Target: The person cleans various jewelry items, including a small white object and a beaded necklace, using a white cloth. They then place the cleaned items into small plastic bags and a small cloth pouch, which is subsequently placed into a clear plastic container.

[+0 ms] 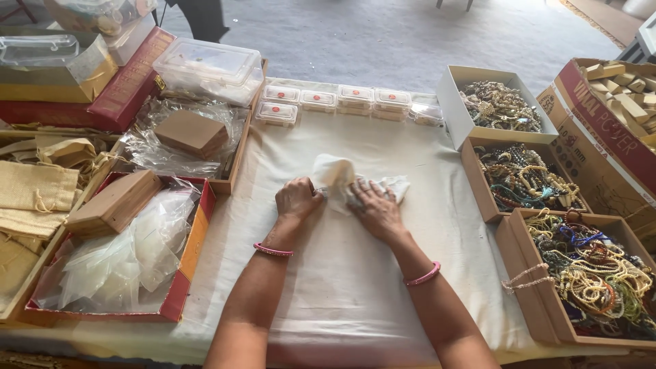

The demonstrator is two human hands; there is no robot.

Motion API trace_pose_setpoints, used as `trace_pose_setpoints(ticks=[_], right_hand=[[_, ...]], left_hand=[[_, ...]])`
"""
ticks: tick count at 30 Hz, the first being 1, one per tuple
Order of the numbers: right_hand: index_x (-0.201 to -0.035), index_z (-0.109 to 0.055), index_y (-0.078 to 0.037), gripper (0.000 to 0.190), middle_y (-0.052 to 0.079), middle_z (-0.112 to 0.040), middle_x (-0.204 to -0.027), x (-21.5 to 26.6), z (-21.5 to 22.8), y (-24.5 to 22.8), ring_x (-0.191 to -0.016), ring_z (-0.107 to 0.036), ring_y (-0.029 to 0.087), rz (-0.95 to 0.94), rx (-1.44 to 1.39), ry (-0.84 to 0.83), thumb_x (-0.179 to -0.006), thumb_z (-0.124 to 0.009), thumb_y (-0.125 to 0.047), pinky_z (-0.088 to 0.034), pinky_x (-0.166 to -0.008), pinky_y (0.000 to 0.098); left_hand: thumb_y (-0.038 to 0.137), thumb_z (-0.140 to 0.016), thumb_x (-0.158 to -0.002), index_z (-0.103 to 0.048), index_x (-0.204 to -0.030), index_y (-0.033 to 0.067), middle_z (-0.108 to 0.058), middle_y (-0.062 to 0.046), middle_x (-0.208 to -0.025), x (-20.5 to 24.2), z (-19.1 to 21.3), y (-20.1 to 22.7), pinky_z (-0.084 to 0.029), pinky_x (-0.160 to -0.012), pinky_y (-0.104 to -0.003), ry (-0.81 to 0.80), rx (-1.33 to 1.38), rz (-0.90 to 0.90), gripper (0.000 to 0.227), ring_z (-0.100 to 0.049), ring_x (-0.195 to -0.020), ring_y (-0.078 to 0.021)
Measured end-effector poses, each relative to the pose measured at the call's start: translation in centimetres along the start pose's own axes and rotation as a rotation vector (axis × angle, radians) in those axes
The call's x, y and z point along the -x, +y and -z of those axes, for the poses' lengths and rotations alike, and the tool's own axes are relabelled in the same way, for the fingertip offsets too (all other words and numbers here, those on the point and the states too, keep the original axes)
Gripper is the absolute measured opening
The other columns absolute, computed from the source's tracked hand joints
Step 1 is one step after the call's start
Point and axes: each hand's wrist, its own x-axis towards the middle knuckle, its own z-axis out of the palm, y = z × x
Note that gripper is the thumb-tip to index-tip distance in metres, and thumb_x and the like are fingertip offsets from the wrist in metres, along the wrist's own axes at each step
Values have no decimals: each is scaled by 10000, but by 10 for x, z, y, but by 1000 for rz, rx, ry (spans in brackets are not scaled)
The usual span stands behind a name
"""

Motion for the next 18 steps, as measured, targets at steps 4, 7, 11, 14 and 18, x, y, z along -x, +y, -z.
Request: trace_pose_setpoints(ticks=[4, 7, 11, 14, 18], right_hand=[[-1472, -548, -155, 462, 107, -516, -1541, 9, -16, 45, -1424, -458, 341, -259, -58, 53, -1082, -513, -400, -335, -1190, 472], [-1422, -594, -115, 445, 126, -638, -1387, 13, -24, 76, -1322, -571, 307, -431, -100, 152, -1004, -588, -268, -400, -1171, 441], [-1441, -609, -96, 375, 142, -624, -1446, 14, -27, 74, -1388, -565, 296, -445, 71, 358, -1073, -560, -152, -415, -1232, 437], [-1533, -517, -97, 553, 149, -498, -1568, 10, 7, 17, -1501, -426, 323, 53, 33, 583, -983, -538, -51, -369, -1267, 459], [-1465, -535, -130, 519, 183, -443, -1570, 8, 16, -27, -1458, -346, 370, 182, -2, 251, -959, -609, -217, -294, -1189, 570]], left_hand=[[383, -743, -793, -754, -862, 149, -746, -61, -1012, 0, 10, 9, -576, -856, -411, -158, -47, 85, 245, -707, -972, -246], [412, -754, -798, -743, -902, 164, -736, -47, -1033, -2, -5, 2, -569, -881, -395, -194, -49, 129, 268, -693, -998, -225], [424, -765, -811, -737, -925, 169, -726, -38, -1051, 1, 7, 7, -557, -907, -387, -176, -36, 136, 281, -682, -1015, -216], [402, -771, -822, -750, -915, 158, -728, -34, -1061, 8, 15, 10, -553, -912, -389, -139, -33, 85, 262, -679, -1029, -220], [393, -777, -843, -769, -928, 157, -732, -51, -1060, 11, 12, 13, -556, -897, -398, -95, -61, 12, 250, -685, -1024, -237]])
